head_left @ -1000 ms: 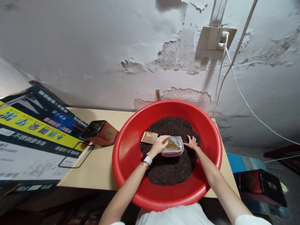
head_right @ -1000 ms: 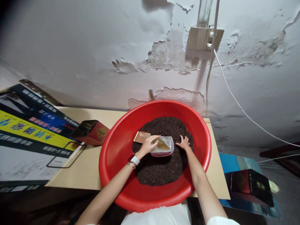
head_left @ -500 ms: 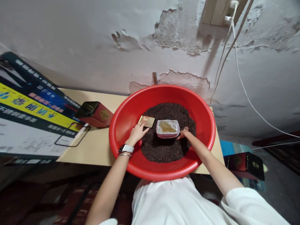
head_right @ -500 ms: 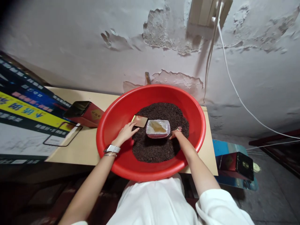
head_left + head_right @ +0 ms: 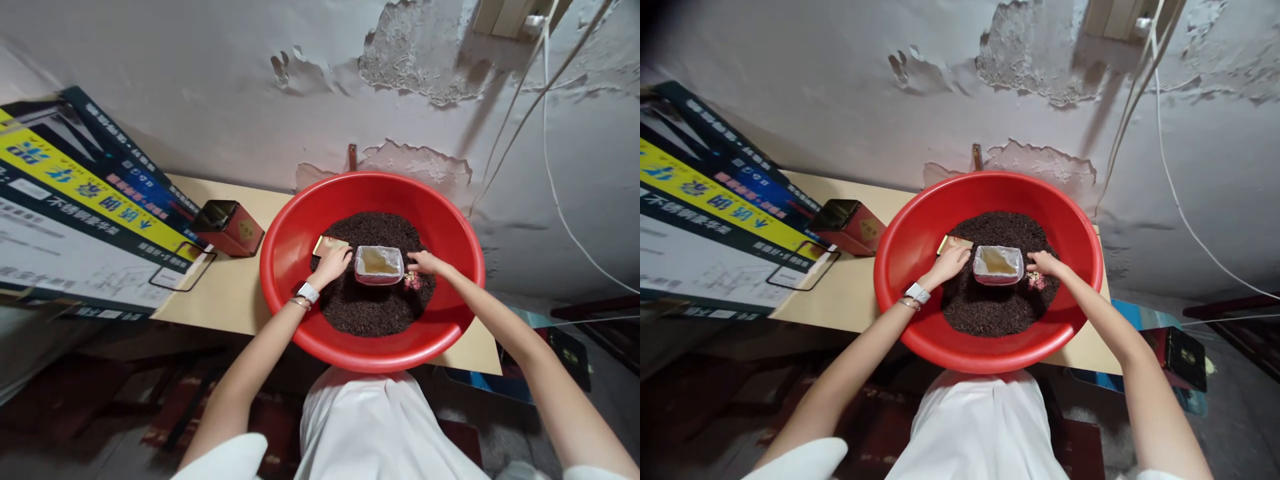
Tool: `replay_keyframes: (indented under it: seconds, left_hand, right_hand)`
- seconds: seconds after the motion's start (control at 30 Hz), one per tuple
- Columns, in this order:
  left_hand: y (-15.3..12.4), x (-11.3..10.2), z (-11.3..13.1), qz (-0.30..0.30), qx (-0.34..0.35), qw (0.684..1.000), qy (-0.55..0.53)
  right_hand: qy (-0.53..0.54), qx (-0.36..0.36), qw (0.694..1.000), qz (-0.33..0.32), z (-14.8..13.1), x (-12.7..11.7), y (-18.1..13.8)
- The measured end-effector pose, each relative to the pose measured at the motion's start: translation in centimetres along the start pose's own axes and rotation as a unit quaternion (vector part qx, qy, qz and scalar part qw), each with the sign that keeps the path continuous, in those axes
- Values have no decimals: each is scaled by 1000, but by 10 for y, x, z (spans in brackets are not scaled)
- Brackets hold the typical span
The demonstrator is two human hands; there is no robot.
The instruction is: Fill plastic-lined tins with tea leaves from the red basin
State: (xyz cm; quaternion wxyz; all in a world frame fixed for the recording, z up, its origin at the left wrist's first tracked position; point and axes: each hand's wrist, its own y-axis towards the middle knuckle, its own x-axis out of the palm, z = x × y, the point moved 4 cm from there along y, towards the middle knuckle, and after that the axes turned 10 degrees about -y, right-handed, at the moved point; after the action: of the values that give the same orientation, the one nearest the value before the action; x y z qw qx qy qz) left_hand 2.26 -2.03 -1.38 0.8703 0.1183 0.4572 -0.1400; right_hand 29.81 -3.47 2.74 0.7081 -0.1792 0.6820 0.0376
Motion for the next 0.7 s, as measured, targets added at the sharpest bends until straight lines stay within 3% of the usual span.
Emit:
replay_keyframes:
  seconds: [0.07, 0.13, 0.23, 0.33, 0.47, 0.57, 0.7]
  left_hand:
    - [14, 0, 11, 4, 28, 997, -67]
    - [26, 2, 20, 7, 35, 991, -129]
    - [33, 8, 26, -5, 38, 989, -146]
    - [33, 12, 28, -20, 80, 990, -116]
    - [31, 10, 30, -16, 99, 995, -23]
    - [29, 4, 35, -18, 91, 995, 44]
    - [25, -5, 44, -26, 74, 992, 103]
  right_hand:
    - [12, -22, 999, 27, -10, -19, 7]
    - [44, -57, 992, 101, -33, -33, 15]
    - [82, -103, 974, 184, -68, -34, 23]
    - [51, -127, 978, 154, -84, -17, 30]
    - [29, -179, 976, 122, -79, -8, 27]
    - [21, -194, 968, 158, -79, -21, 19]
    - [-10, -228, 944, 237, -107, -39, -1]
